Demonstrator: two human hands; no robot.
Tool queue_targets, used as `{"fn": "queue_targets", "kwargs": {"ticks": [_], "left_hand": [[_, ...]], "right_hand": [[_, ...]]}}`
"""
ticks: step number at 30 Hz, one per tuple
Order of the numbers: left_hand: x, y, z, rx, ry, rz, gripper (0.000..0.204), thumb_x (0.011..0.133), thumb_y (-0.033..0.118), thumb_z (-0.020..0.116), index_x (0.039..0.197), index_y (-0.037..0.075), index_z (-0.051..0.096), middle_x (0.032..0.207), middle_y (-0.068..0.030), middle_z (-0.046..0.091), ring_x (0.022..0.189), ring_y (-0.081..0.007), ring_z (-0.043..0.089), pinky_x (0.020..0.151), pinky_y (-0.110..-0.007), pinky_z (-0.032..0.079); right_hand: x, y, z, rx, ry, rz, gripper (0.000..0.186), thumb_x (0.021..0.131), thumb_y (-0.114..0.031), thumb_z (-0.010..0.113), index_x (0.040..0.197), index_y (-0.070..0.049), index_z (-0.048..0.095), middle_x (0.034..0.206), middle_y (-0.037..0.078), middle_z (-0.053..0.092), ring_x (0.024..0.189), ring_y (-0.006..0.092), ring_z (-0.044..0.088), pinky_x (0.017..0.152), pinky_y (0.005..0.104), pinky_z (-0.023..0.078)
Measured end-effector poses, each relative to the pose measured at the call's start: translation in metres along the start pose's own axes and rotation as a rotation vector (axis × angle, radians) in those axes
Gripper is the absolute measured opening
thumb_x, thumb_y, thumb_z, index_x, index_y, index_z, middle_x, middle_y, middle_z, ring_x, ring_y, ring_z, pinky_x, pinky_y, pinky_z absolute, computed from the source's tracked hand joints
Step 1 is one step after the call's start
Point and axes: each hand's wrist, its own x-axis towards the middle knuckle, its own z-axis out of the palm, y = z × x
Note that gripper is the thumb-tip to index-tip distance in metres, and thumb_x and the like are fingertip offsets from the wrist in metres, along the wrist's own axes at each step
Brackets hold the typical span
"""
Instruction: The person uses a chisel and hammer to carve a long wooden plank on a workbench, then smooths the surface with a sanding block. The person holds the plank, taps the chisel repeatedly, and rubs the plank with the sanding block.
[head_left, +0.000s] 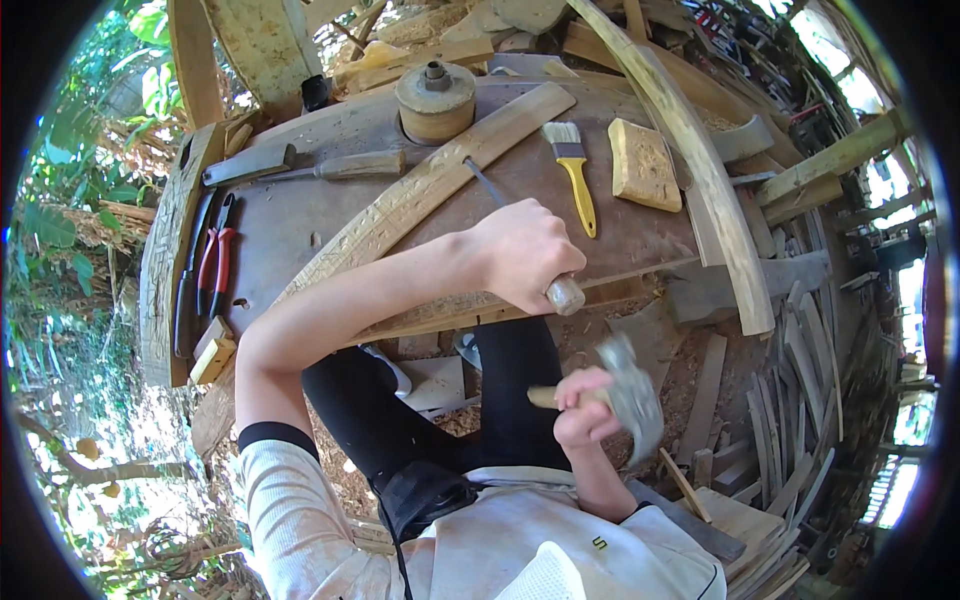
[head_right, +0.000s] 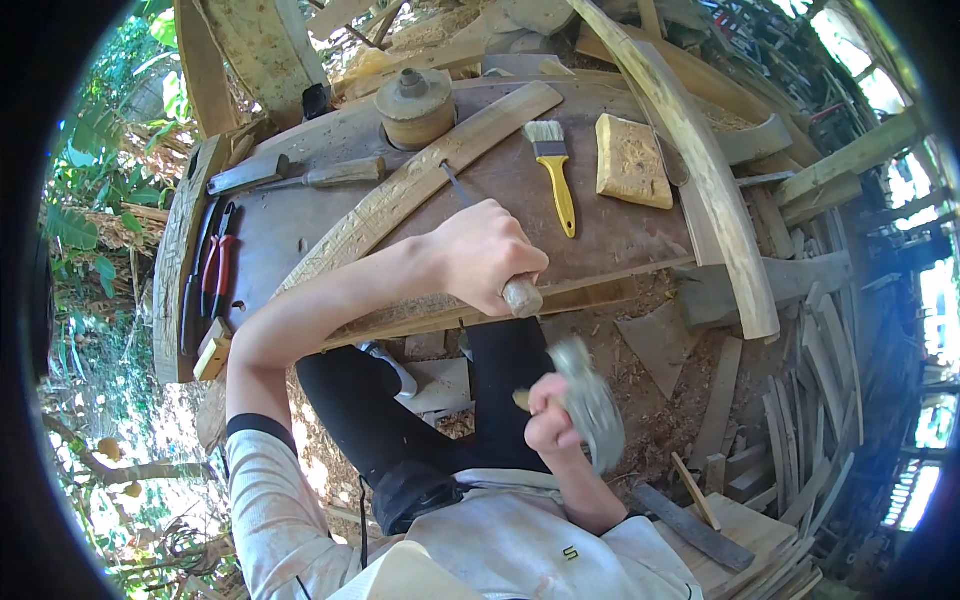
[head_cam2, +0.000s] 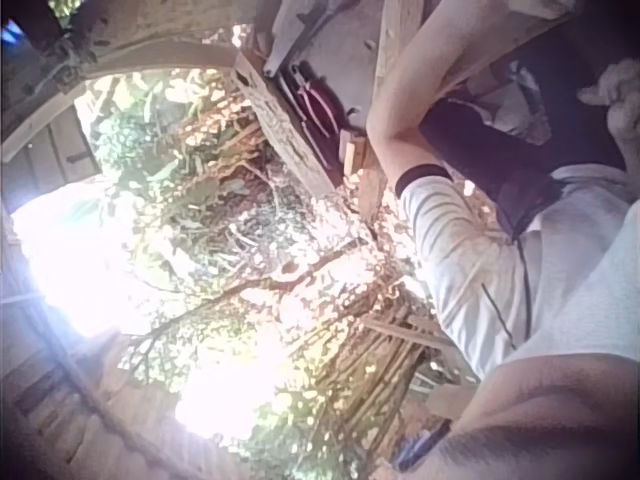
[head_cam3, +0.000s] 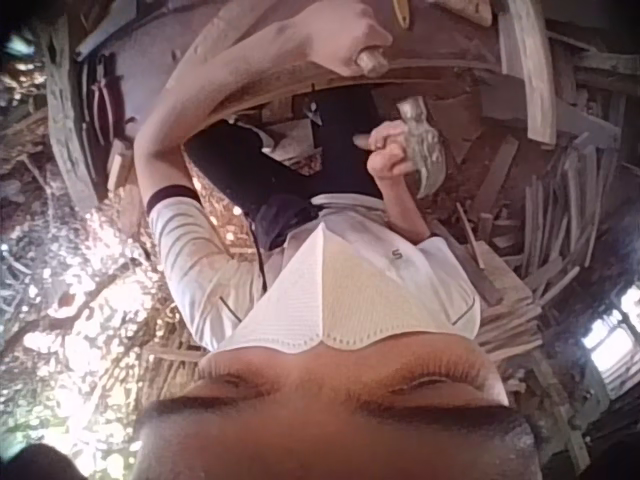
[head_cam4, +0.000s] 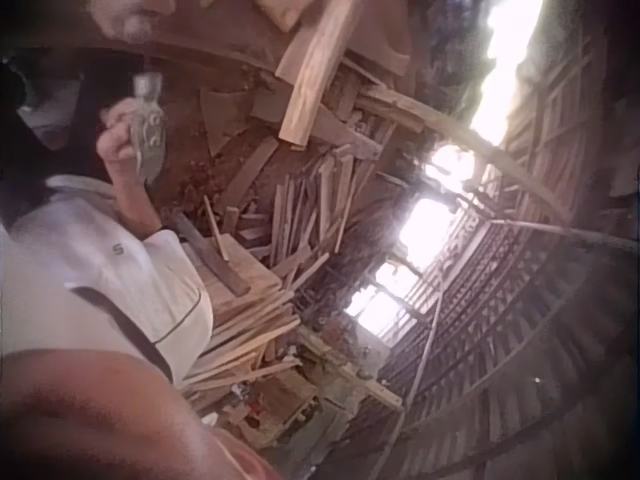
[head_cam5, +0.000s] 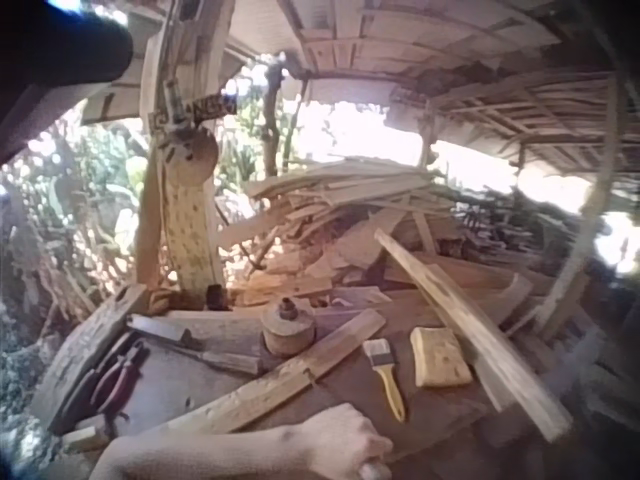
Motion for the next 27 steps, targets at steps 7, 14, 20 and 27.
{"fn": "queue_targets", "kwargs": {"ticks": [7,14,20,27], "left_hand": [[0.008,-0.001,0.008,-0.026,0.074,-0.052,0.017,0.065,0.02,0.071,0.064,0.01,0.058,0.058,-0.0099,0.06,0.056,-0.0339,0.063,0.052,-0.046,0.048],[0.058,-0.01,0.005,0.062,0.317,-0.204,0.017,0.07,0.019,0.071,0.066,0.008,0.058,0.059,-0.0124,0.061,0.057,-0.0363,0.063,0.055,-0.045,0.051],[0.033,-0.002,-0.013,-0.188,0.31,0.06,0.025,0.075,0.015,0.08,0.073,0.007,0.056,0.074,-0.0097,0.063,0.063,-0.029,0.064,0.056,-0.039,0.05],[-0.027,-0.001,-0.003,-0.093,0.394,0.129,0.034,0.077,0.015,0.088,0.088,0.006,0.058,0.096,-0.011,0.065,0.08,-0.0301,0.064,0.067,-0.036,0.053]], "right_hand": [[0.013,-0.009,-0.007,0.004,-0.012,0.248,0.044,0.108,-0.047,0.049,0.102,-0.003,0.047,0.067,0.003,0.043,0.046,0.0099,0.039,0.042,0.0252,0.037],[0.03,-0.019,-0.018,0.161,0.051,0.401,0.047,0.109,-0.05,0.047,0.099,-0.004,0.049,0.06,0.001,0.042,0.043,0.0096,0.04,0.04,0.0247,0.037],[0.015,-0.024,-0.021,0.161,0.025,0.501,0.047,0.109,-0.049,0.047,0.102,-0.003,0.051,0.063,0.0,0.045,0.045,0.0069,0.042,0.04,0.0223,0.037],[0.005,-0.016,-0.012,0.197,-0.04,0.532,0.045,0.109,-0.048,0.048,0.104,-0.003,0.052,0.067,0.0,0.047,0.047,0.0044,0.042,0.04,0.021,0.036]]}}
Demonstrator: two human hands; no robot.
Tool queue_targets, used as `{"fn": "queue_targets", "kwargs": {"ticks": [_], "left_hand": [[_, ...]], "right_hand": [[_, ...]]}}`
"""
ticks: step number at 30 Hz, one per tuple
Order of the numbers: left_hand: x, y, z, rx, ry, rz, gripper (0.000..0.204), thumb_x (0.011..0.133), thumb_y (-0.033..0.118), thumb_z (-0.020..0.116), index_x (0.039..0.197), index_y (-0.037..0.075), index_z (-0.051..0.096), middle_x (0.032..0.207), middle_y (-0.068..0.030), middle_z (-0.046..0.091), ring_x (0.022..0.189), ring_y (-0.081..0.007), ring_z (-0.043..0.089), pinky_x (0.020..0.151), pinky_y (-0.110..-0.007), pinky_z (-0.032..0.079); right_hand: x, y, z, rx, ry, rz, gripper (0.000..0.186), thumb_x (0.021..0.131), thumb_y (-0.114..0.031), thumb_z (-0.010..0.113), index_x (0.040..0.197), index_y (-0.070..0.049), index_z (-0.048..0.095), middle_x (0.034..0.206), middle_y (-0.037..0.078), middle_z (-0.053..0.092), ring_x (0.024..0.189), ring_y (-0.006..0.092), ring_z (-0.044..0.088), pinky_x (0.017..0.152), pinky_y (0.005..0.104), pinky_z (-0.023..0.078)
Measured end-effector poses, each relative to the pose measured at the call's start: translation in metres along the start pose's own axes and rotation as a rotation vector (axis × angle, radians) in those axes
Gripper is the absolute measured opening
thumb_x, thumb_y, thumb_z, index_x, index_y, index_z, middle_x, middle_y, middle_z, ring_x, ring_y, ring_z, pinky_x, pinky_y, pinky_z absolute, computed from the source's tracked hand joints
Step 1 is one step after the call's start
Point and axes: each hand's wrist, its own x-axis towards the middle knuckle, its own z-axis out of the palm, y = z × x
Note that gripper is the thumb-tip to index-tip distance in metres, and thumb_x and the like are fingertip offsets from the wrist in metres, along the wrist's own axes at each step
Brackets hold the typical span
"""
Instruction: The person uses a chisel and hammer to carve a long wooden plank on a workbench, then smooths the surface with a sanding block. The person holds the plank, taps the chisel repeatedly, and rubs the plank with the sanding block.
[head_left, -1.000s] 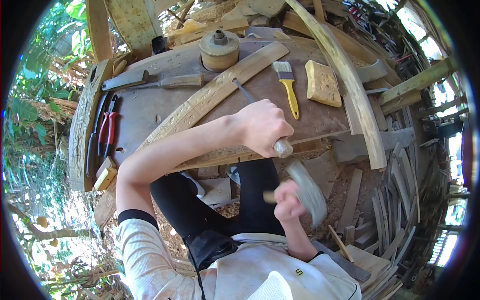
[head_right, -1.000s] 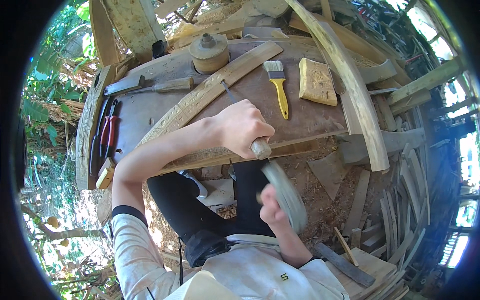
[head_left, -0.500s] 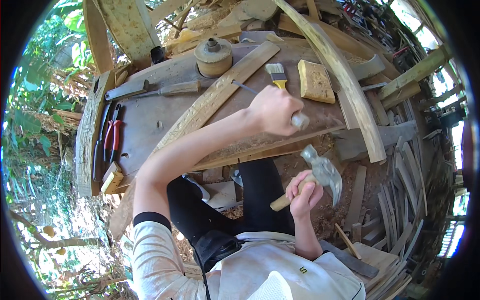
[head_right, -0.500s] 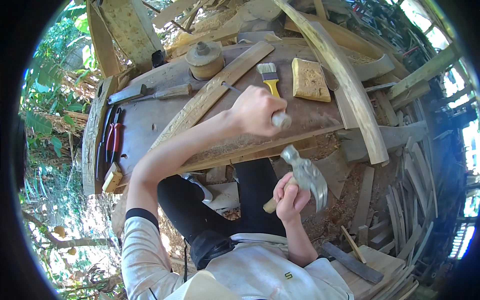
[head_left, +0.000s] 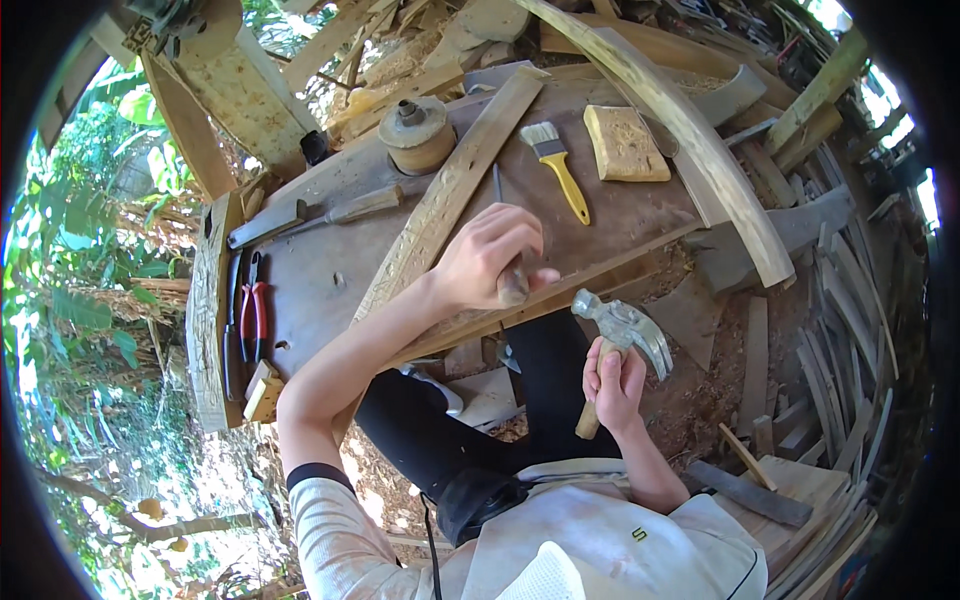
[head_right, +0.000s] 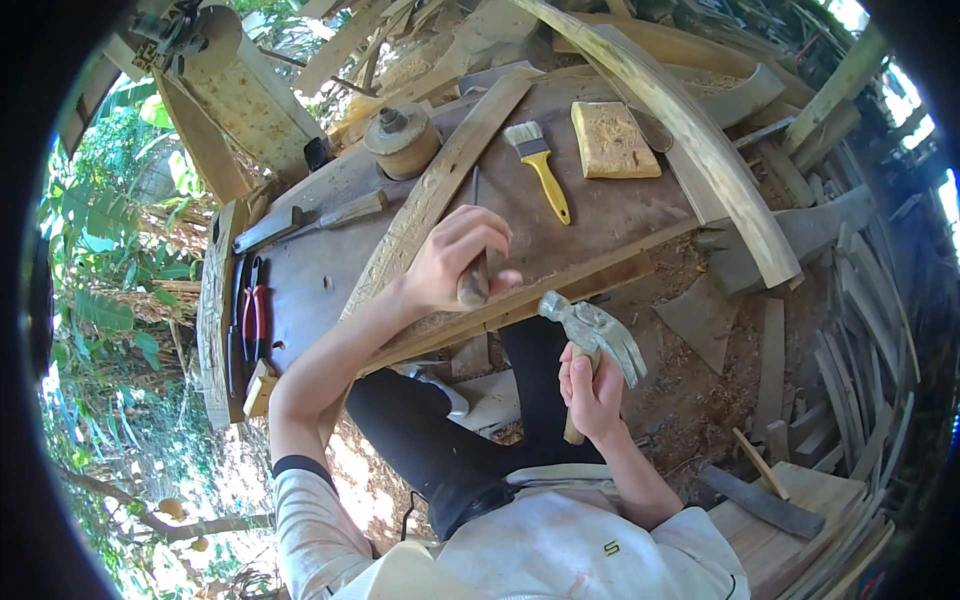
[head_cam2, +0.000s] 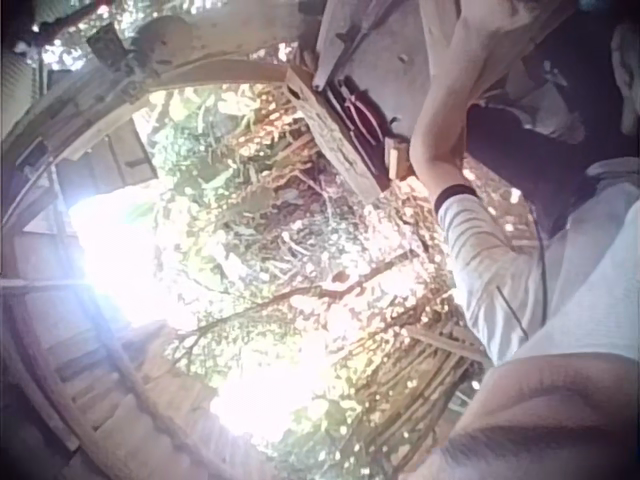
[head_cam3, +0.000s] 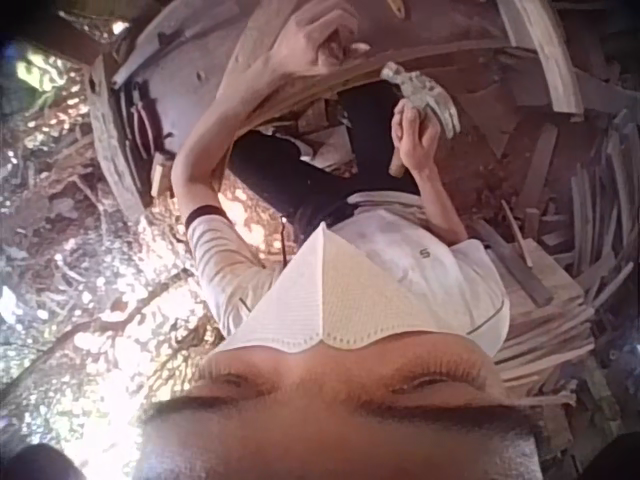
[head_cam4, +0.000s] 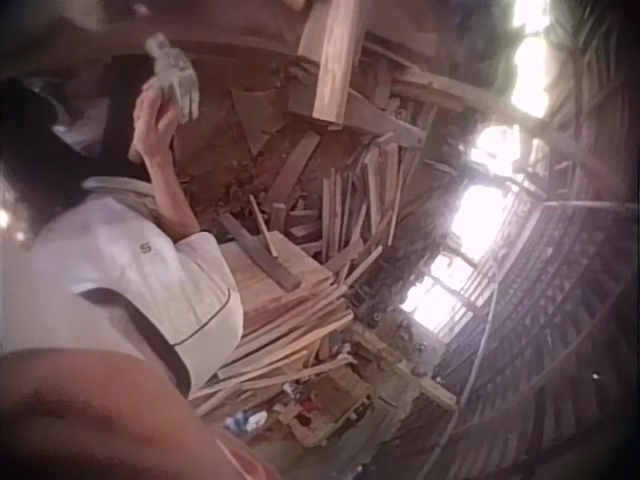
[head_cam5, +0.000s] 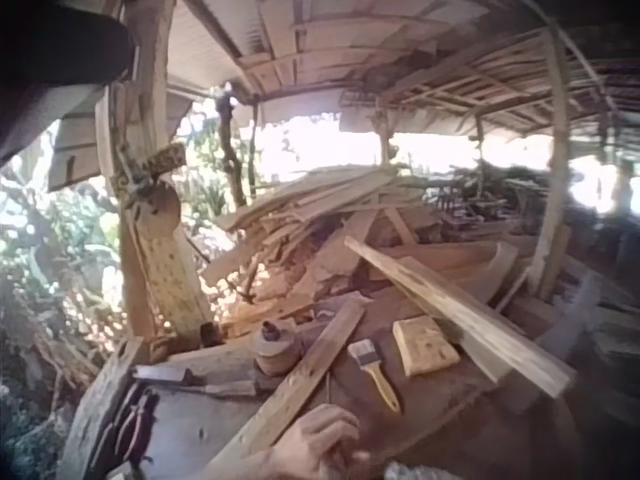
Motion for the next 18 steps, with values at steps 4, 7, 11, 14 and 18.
{"fn": "queue_targets", "kwargs": {"ticks": [4,7,11,14,18], "left_hand": [[-0.014,0.002,0.009,-0.052,0.102,-0.282,0.038,0.078,0.017,0.091,0.089,0.006,0.056,0.109,-0.0141,0.067,0.093,-0.0317,0.068,0.074,-0.039,0.055],[-0.016,-0.002,0.01,0.011,0.207,-0.199,0.042,0.076,0.021,0.093,0.102,0.005,0.065,0.116,-0.0161,0.066,0.095,-0.0315,0.069,0.077,-0.041,0.056],[-0.011,-0.005,0.01,0.116,0.229,-0.205,0.047,0.075,0.019,0.094,0.112,0.006,0.069,0.119,-0.0136,0.066,0.096,-0.0296,0.069,0.077,-0.039,0.056],[-0.005,0.007,0.016,0.088,0.23,-0.481,0.044,0.074,0.016,0.093,0.109,0.004,0.069,0.121,-0.0123,0.066,0.099,-0.0295,0.069,0.079,-0.038,0.057],[-0.012,-0.011,0.012,0.037,0.237,-0.349,0.038,0.079,0.013,0.089,0.108,0.002,0.069,0.121,-0.0144,0.066,0.1,-0.0316,0.07,0.083,-0.038,0.058]], "right_hand": [[-0.001,0.001,0.005,-0.014,-0.02,0.005,0.044,0.109,-0.048,0.048,0.104,-0.004,0.052,0.067,0.0,0.046,0.046,0.0044,0.041,0.04,0.0208,0.036],[-0.001,0.003,0.008,-0.022,-0.033,0.008,0.045,0.109,-0.048,0.047,0.105,-0.004,0.052,0.067,0.0,0.046,0.046,0.0044,0.041,0.04,0.0207,0.036],[0.001,0.003,0.011,-0.026,-0.043,0.003,0.045,0.109,-0.049,0.047,0.105,-0.004,0.052,0.066,0.0,0.046,0.046,0.0044,0.041,0.039,0.0207,0.036],[-0.001,0.004,0.01,-0.02,-0.03,0.017,0.046,0.109,-0.05,0.047,0.105,-0.004,0.053,0.065,-0.001,0.045,0.045,0.0043,0.041,0.039,0.0207,0.035],[-0.003,-0.002,0.015,0.051,-0.026,0.053,0.044,0.108,-0.046,0.051,0.102,-0.003,0.055,0.067,-0.004,0.046,0.052,0.0017,0.041,0.043,0.02,0.036]]}}
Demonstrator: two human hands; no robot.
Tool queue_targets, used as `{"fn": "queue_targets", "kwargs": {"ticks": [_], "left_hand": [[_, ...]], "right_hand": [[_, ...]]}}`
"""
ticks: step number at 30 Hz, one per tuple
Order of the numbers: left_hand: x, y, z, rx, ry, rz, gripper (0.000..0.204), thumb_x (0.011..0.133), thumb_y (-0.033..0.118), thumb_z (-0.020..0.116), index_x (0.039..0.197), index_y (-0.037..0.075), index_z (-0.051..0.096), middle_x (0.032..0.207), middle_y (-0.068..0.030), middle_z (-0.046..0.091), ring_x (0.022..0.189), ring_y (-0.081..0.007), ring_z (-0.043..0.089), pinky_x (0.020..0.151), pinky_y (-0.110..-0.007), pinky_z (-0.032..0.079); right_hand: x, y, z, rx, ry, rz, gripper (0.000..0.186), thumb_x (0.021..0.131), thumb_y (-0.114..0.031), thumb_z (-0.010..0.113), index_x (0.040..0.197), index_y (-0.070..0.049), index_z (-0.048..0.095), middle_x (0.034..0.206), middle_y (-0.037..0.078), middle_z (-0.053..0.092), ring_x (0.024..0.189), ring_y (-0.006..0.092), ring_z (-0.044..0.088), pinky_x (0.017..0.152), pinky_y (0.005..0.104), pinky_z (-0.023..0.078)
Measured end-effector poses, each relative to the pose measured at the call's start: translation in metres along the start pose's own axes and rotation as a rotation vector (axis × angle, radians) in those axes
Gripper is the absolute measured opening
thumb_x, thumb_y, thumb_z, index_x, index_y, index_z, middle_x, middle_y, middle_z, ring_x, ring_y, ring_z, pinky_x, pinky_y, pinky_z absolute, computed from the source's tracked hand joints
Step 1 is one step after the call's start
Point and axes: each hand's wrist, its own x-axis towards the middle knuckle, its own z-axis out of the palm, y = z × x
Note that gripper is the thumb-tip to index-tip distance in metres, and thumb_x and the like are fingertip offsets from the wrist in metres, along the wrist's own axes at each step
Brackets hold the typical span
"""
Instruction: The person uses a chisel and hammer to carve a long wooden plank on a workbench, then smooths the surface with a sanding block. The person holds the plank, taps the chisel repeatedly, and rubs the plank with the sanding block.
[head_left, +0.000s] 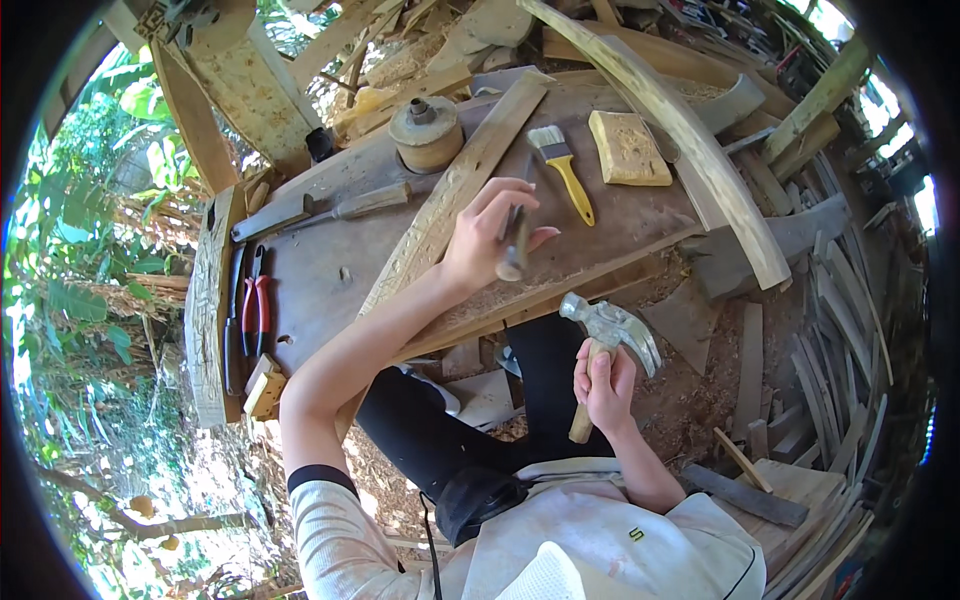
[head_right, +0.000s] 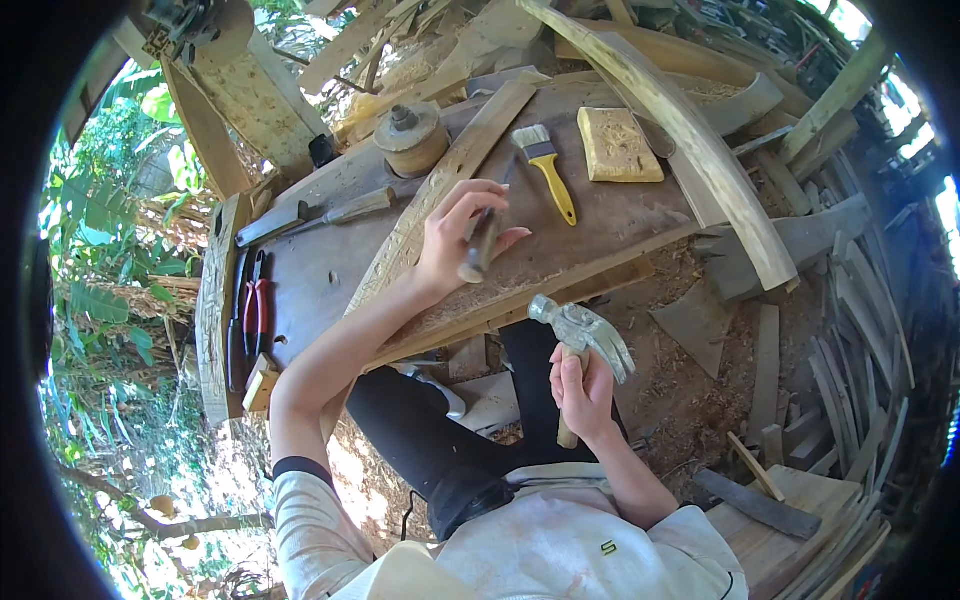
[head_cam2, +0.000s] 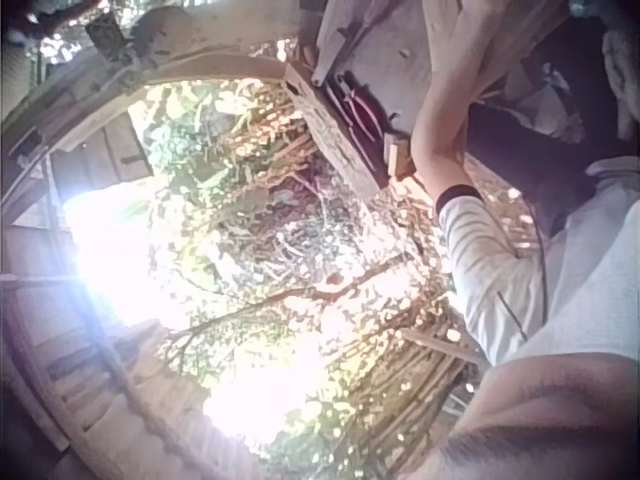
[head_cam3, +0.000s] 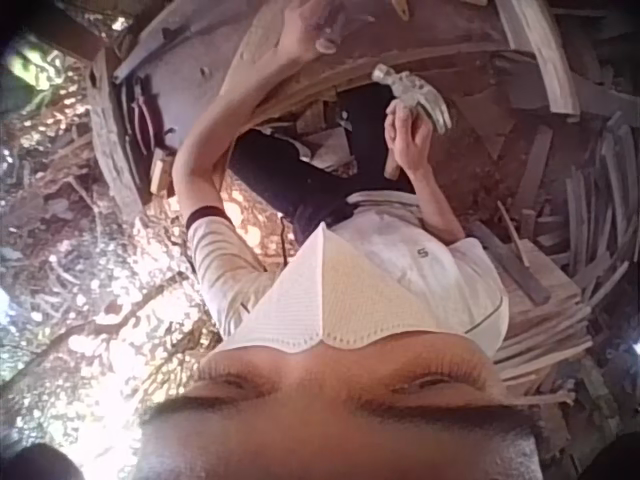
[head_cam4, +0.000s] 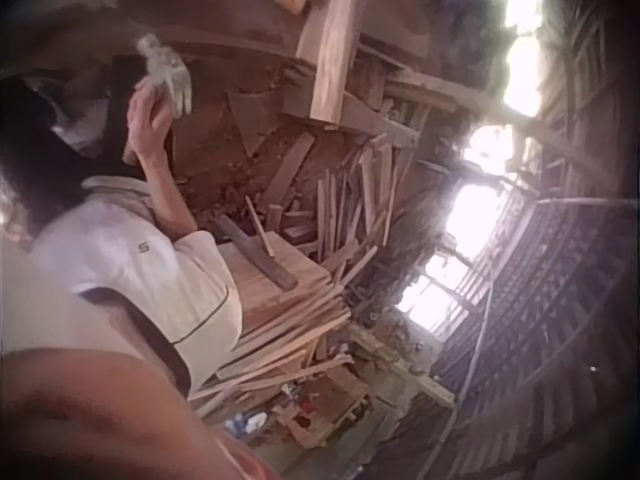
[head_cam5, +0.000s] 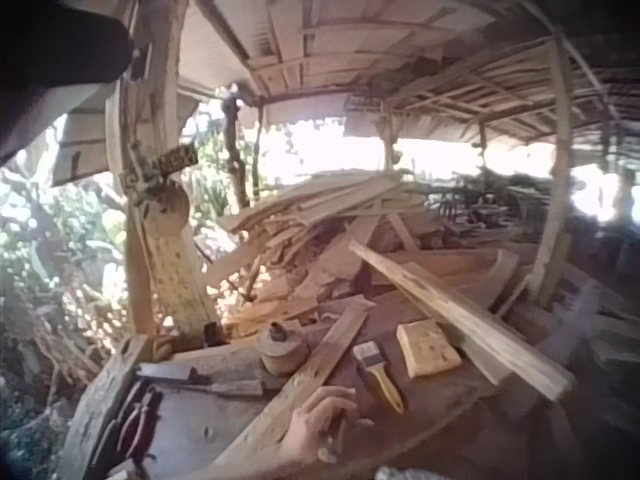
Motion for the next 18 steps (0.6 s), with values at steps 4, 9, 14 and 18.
{"fn": "queue_targets", "kwargs": {"ticks": [4,9,14,18], "left_hand": [[0.007,0.002,-0.005,-0.027,-0.098,0.114,0.027,0.082,0.006,0.084,0.104,0.001,0.068,0.118,-0.0154,0.068,0.108,-0.0331,0.07,0.087,-0.039,0.058],[0.012,0.029,-0.038,-0.054,-0.251,0.097,0.016,0.083,-0.009,0.071,0.096,0.001,0.07,0.108,-0.0148,0.07,0.122,-0.038,0.067,0.098,-0.043,0.054],[-0.012,0.02,-0.069,-0.067,-0.304,0.002,0.014,0.083,-0.009,0.069,0.092,0.001,0.07,0.107,-0.0154,0.071,0.123,-0.0381,0.066,0.101,-0.044,0.053],[-0.013,0.026,-0.062,-0.003,-0.237,-0.008,0.018,0.081,-0.008,0.071,0.097,-0.001,0.067,0.109,-0.0183,0.07,0.12,-0.0379,0.068,0.099,-0.045,0.054]], "right_hand": [[-0.002,-0.001,-0.004,0.004,0.003,-0.003,0.043,0.108,-0.046,0.051,0.103,-0.003,0.056,0.067,-0.004,0.047,0.053,0.0019,0.042,0.044,0.0199,0.036],[-0.006,-0.001,-0.013,0.011,0.03,-0.02,0.044,0.109,-0.046,0.05,0.105,-0.003,0.055,0.066,-0.003,0.047,0.05,0.0026,0.042,0.043,0.0202,0.036],[-0.004,0.003,-0.014,0.025,0.03,-0.024,0.043,0.11,-0.046,0.047,0.104,-0.003,0.053,0.064,-0.002,0.046,0.045,0.0037,0.04,0.039,0.0206,0.034],[-0.002,0.002,-0.015,0.051,0.037,-0.004,0.044,0.111,-0.046,0.044,0.103,-0.004,0.053,0.062,-0.002,0.044,0.043,0.0044,0.039,0.039,0.021,0.033]]}}
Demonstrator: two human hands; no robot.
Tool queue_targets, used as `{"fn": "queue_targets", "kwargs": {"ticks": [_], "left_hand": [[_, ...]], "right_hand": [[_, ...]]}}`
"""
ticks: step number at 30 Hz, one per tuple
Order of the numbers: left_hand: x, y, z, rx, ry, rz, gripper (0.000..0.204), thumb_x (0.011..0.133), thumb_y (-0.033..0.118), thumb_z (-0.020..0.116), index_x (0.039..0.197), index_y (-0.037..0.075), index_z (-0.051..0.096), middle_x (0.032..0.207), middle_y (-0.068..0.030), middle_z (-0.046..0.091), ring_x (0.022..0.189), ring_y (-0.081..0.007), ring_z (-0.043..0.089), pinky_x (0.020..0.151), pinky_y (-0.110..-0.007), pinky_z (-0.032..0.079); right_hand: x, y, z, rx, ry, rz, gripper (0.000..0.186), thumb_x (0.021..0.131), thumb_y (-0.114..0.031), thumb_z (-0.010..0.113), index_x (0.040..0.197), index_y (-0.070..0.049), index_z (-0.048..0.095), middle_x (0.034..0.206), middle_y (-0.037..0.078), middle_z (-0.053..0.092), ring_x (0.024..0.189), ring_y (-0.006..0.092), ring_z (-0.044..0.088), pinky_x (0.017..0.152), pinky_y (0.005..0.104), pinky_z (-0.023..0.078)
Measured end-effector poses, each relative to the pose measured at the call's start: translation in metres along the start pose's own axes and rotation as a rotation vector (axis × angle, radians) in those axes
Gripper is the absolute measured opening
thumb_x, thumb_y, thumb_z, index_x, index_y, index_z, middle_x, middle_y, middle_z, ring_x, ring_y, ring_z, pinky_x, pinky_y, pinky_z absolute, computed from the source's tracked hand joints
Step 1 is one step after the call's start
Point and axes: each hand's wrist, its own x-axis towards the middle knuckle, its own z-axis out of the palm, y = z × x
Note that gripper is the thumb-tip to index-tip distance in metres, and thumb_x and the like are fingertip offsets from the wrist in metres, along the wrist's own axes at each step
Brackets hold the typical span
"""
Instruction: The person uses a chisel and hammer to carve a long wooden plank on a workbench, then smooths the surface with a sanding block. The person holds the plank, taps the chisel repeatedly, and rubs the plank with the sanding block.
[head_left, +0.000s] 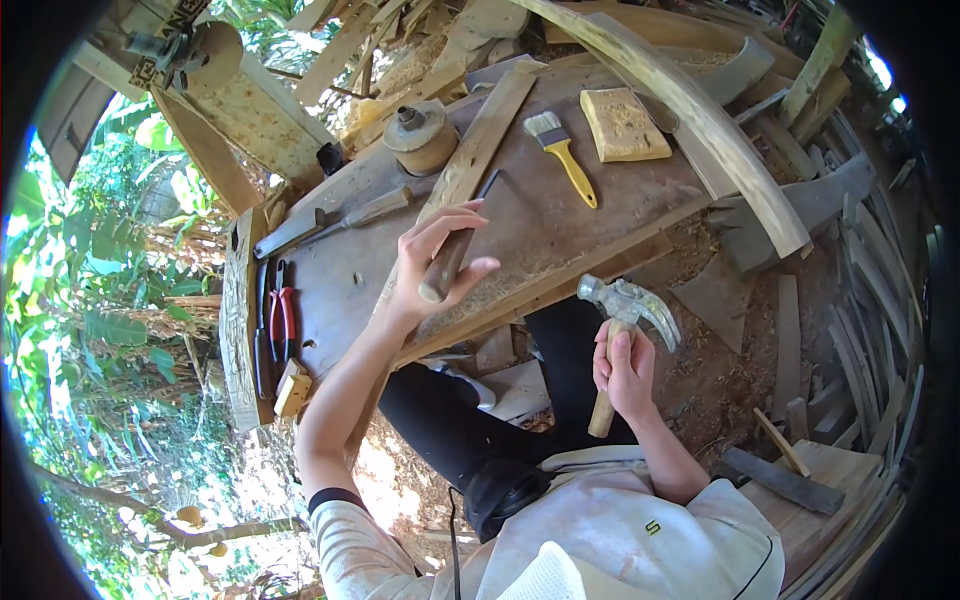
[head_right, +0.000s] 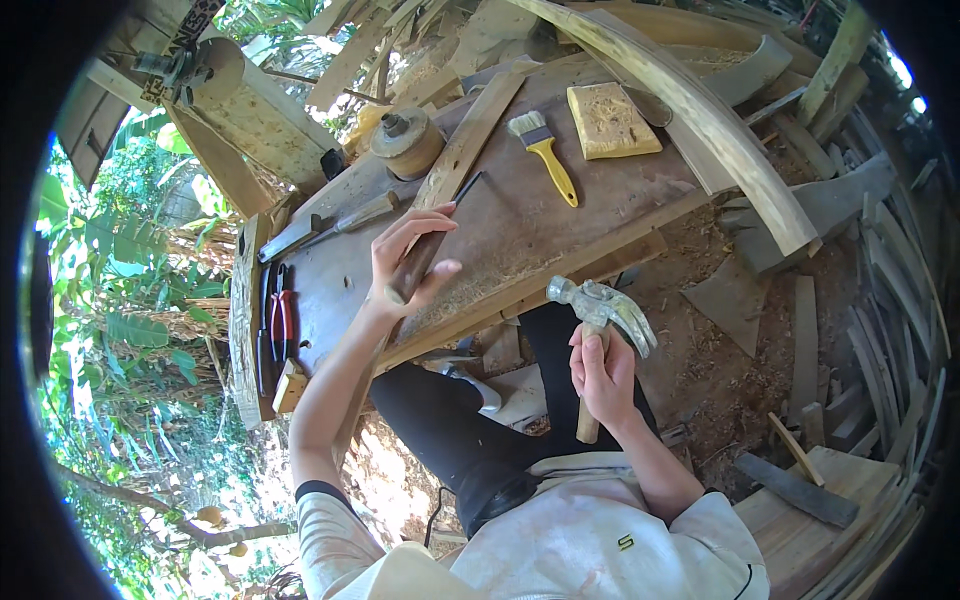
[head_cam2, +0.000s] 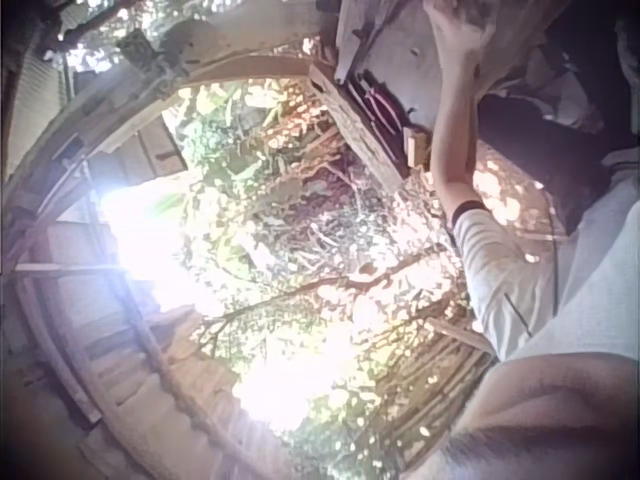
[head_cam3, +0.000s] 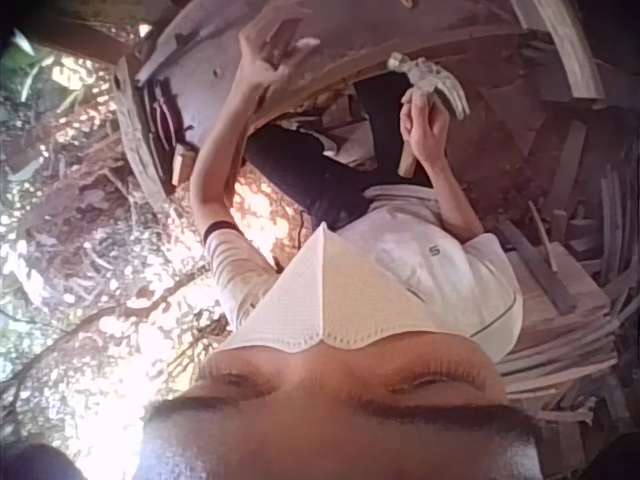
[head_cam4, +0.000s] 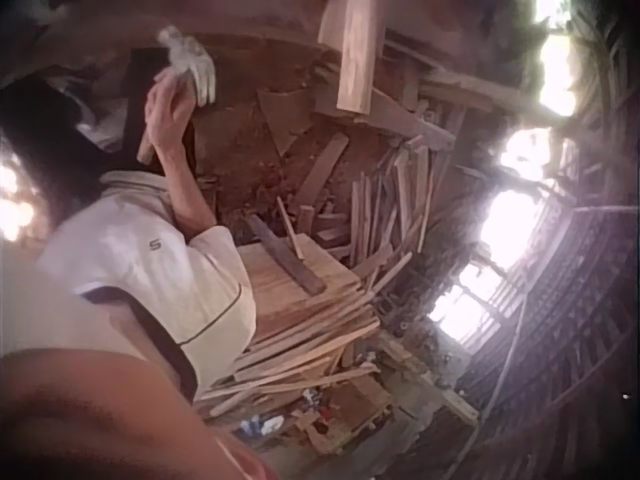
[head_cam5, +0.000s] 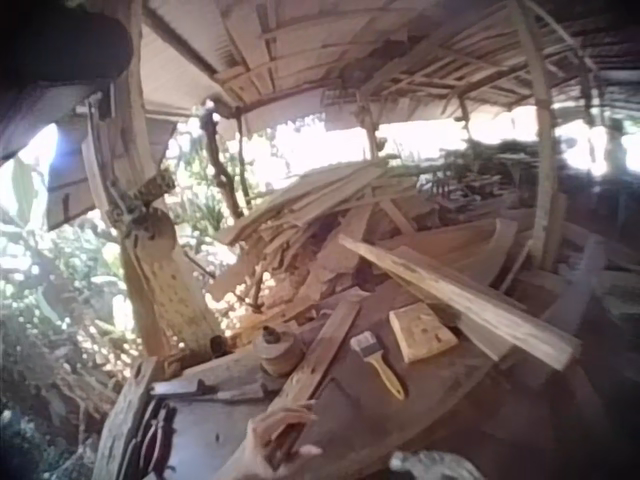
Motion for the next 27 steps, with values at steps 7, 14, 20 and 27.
{"fn": "queue_targets", "kwargs": {"ticks": [7,14,20,27], "left_hand": [[0.002,-0.001,0.031,0.011,0.115,0.07,0.036,0.078,0.007,0.087,0.098,0.003,0.057,0.113,-0.0181,0.067,0.116,-0.0372,0.07,0.09,-0.043,0.058],[0.0,0.003,0.04,0.103,0.241,0.152,0.025,0.08,0.002,0.084,0.096,0.002,0.064,0.094,-0.0131,0.07,0.105,-0.0335,0.072,0.092,-0.044,0.057],[0.011,0.003,0.043,0.026,0.092,0.177,0.046,0.073,0.02,0.094,0.106,0.002,0.069,0.085,-0.0084,0.065,0.084,-0.0234,0.067,0.077,-0.036,0.053],[0.012,0.0,0.072,-0.103,0.27,0.192,0.056,0.059,0.033,0.102,0.091,0.005,0.067,0.091,-0.0084,0.062,0.08,-0.0214,0.065,0.07,-0.031,0.051]], "right_hand": [[-0.002,-0.001,0.003,-0.013,-0.011,0.019,0.045,0.111,-0.047,0.043,0.104,-0.004,0.053,0.061,-0.002,0.043,0.042,0.0048,0.04,0.038,0.0213,0.033],[-0.001,0.002,0.006,0.0,-0.026,0.034,0.045,0.111,-0.047,0.043,0.104,-0.003,0.052,0.061,-0.002,0.043,0.041,0.0052,0.04,0.038,0.0219,0.034],[0.001,0.002,0.01,-0.004,-0.028,0.029,0.047,0.11,-0.049,0.043,0.104,-0.003,0.052,0.061,-0.001,0.043,0.041,0.0056,0.04,0.038,0.0223,0.034],[-0.002,0.003,0.013,0.043,-0.048,0.063,0.046,0.11,-0.048,0.046,0.104,-0.002,0.054,0.063,-0.002,0.045,0.044,0.0035,0.04,0.039,0.021,0.034]]}}
